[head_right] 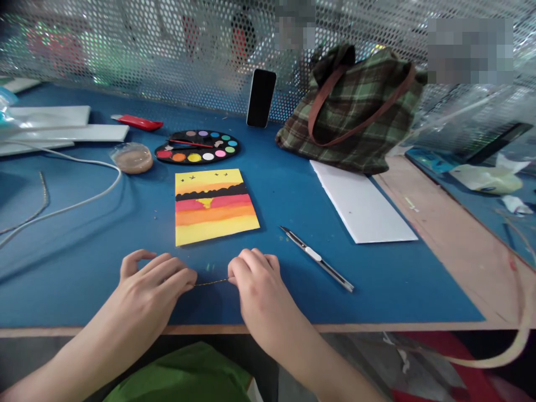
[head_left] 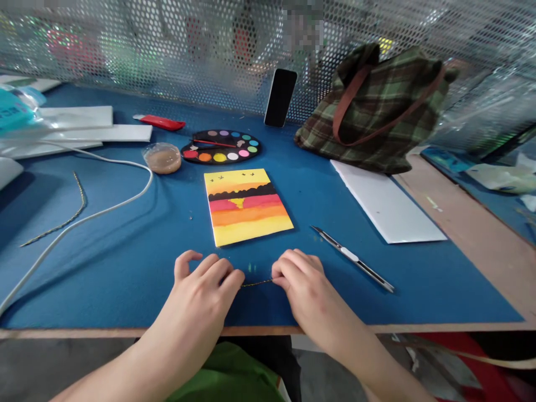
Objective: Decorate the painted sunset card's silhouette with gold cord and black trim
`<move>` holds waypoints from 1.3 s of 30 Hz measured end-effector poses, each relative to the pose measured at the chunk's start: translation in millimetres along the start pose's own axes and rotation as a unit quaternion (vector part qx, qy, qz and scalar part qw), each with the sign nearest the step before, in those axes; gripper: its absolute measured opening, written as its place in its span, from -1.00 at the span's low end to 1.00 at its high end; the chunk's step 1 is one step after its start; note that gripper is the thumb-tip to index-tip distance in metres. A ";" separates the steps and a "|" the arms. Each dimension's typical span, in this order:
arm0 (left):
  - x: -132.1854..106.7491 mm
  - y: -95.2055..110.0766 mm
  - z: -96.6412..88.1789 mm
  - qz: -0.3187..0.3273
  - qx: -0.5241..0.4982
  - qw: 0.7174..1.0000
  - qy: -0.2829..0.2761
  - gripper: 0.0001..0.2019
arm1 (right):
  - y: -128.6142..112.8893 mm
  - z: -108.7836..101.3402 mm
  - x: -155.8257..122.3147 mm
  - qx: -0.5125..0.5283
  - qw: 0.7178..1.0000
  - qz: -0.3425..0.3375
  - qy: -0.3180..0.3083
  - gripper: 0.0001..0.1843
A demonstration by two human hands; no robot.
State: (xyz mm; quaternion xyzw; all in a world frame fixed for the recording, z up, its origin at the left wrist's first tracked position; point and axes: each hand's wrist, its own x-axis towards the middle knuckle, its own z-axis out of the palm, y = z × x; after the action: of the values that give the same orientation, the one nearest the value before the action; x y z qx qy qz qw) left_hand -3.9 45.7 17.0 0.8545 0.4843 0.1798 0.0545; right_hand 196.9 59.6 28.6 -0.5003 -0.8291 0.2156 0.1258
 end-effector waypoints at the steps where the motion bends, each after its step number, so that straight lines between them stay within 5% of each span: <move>1: -1.3 -1.8 -0.8 -0.002 -0.008 1.000 -0.006 -0.66 | 1.6 -0.9 -0.4 0.000 1.000 0.005 -0.003 -0.73; 7: -12.9 -15.6 -9.8 0.008 -0.049 0.998 -0.031 -0.57 | 8.3 -8.2 -0.9 -0.007 0.999 -0.005 -0.033 -0.73; 12: -21.1 -27.7 -16.8 0.068 -0.016 0.998 0.010 -0.58 | 6.7 -17.4 -4.8 -0.087 0.994 -0.033 -0.056 -0.73; 15: -18.8 -31.3 -21.3 0.111 0.010 0.994 -0.012 -0.57 | 3.6 -21.0 -4.8 -0.143 0.987 -0.047 -0.055 -0.72; 21: -8.5 -36.5 -25.8 0.112 0.019 0.993 -0.023 -0.69 | -2.3 -25.0 6.6 -0.148 0.979 -0.133 -0.048 -0.85; 24: -2.4 -43.4 -31.2 0.099 -0.002 0.995 -0.016 -0.73 | -3.4 -30.5 15.9 -0.161 0.970 -0.179 -0.024 -0.74; 30: 22.8 -56.2 -50.6 0.044 -0.030 0.995 0.084 -0.77 | -4.6 -54.8 40.3 -0.181 0.952 -0.229 0.092 -0.83; 34: 52.6 -65.4 -67.5 0.034 -0.053 0.995 0.078 -0.85 | -2.0 -72.6 67.0 -0.222 0.942 -0.227 0.112 -0.79; 39: 99.3 -84.9 -73.1 -0.021 -0.023 1.000 -0.001 -0.88 | 13.7 -84.0 110.4 -0.192 0.971 -0.106 0.096 -0.79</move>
State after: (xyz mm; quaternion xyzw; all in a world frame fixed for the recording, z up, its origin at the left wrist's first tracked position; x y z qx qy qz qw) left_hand -52.5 168.5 87.6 0.8427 0.4980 0.1893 0.0783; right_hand 191.4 182.2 94.7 -0.4424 -0.8874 -0.0115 0.1287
